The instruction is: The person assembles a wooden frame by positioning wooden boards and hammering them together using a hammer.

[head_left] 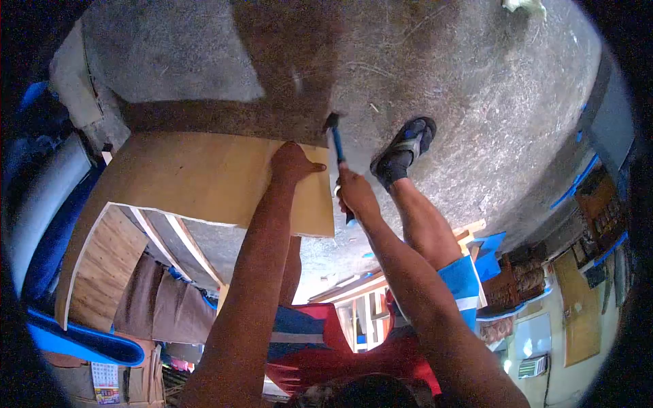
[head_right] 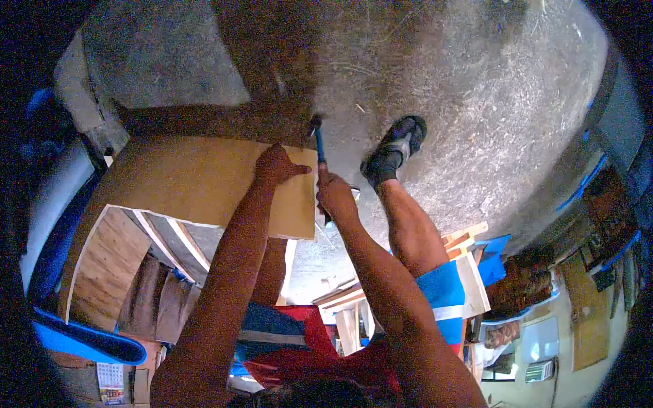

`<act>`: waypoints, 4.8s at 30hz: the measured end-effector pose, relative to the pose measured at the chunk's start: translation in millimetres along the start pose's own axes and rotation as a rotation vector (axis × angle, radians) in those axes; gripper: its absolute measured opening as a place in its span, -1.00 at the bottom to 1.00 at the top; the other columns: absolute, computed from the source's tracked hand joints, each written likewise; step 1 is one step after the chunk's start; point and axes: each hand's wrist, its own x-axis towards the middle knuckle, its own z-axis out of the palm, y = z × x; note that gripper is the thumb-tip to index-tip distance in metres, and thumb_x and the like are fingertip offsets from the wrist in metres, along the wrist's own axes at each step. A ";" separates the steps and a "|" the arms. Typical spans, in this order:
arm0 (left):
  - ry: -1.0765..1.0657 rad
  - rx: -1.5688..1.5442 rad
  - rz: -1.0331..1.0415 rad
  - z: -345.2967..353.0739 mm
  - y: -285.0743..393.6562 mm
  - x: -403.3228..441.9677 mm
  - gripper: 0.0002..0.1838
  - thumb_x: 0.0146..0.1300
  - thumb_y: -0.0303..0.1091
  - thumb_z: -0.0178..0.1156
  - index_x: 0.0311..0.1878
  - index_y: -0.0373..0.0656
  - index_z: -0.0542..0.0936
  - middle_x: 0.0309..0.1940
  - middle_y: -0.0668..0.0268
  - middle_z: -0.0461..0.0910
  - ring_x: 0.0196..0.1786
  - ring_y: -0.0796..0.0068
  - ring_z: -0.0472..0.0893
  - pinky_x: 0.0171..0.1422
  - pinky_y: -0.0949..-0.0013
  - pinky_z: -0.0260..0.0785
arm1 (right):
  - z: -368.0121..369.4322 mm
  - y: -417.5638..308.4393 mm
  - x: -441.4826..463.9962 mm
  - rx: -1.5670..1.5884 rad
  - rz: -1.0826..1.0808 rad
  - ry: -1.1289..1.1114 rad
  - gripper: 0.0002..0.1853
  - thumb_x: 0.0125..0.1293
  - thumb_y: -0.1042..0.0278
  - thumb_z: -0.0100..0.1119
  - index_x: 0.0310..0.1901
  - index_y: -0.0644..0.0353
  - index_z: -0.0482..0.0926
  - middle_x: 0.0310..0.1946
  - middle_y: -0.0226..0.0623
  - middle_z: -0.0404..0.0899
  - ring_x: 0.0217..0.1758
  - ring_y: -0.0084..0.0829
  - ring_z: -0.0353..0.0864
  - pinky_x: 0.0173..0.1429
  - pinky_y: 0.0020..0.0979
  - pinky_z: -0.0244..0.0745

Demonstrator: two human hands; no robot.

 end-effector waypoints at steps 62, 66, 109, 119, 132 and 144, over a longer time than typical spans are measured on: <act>0.202 -0.495 0.016 14.5 -27.4 39.3 -0.70 0.24 -0.16 0.16 -0.16 -0.19 0.67 -0.18 0.02 0.65 -0.13 0.04 0.64 0.00 0.04 0.45 | -11.8 56.0 21.2 -0.116 -0.038 -0.014 -0.38 0.41 -0.28 -0.14 -0.43 0.24 0.42 -0.74 -0.32 0.39 -0.77 -0.43 0.43 -0.66 -0.35 0.35; -0.542 -0.778 -0.163 17.7 -29.8 86.8 -0.74 0.19 -0.20 0.23 -0.25 -0.22 0.66 -0.30 -0.01 0.64 -0.21 0.02 0.63 -0.07 0.06 0.45 | -13.0 56.5 -7.8 -0.010 -0.150 0.056 -0.62 0.38 0.04 0.11 -0.21 0.27 0.40 -0.66 -0.22 0.50 -0.66 -0.38 0.58 -0.57 -0.33 0.48; 0.001 -0.191 0.076 46.2 -6.8 48.9 -0.69 0.18 -0.03 0.23 -0.18 -0.02 0.72 -0.14 0.06 0.65 -0.05 -0.03 0.62 0.08 0.03 0.46 | 3.9 40.0 -1.9 0.132 0.032 -0.040 -0.43 0.46 -0.21 -0.21 -0.49 0.13 0.38 -0.81 -0.46 0.24 -0.84 -0.56 0.21 -0.73 -0.47 0.11; 0.148 -0.231 0.171 63.8 -13.2 60.1 -0.73 0.13 -0.17 0.25 -0.26 -0.19 0.68 -0.22 -0.03 0.64 -0.10 -0.15 0.61 0.02 -0.02 0.47 | -0.4 39.9 -0.2 0.083 0.109 -0.067 -0.40 0.42 -0.27 -0.19 -0.49 0.15 0.39 -0.78 -0.41 0.29 -0.81 -0.49 0.28 -0.69 -0.39 0.20; 0.014 -0.551 0.039 43.5 -6.6 48.6 -0.74 0.10 -0.17 0.29 -0.30 -0.17 0.69 -0.42 0.11 0.66 -0.36 0.25 0.62 -0.17 0.12 0.46 | -3.1 32.3 -14.8 0.191 -0.174 0.072 -0.47 0.46 -0.18 -0.16 -0.48 0.12 0.39 -0.80 -0.43 0.28 -0.84 -0.54 0.25 -0.72 -0.45 0.15; -0.035 -0.281 0.239 57.6 -22.8 61.4 -0.76 0.07 -0.17 0.30 -0.27 -0.11 0.71 -0.31 0.04 0.66 -0.19 0.09 0.65 -0.01 0.11 0.47 | 6.4 41.2 -9.6 0.225 -0.075 0.074 -0.41 0.46 -0.24 -0.26 -0.47 0.15 0.39 -0.83 -0.41 0.27 -0.84 -0.50 0.29 -0.72 -0.41 0.17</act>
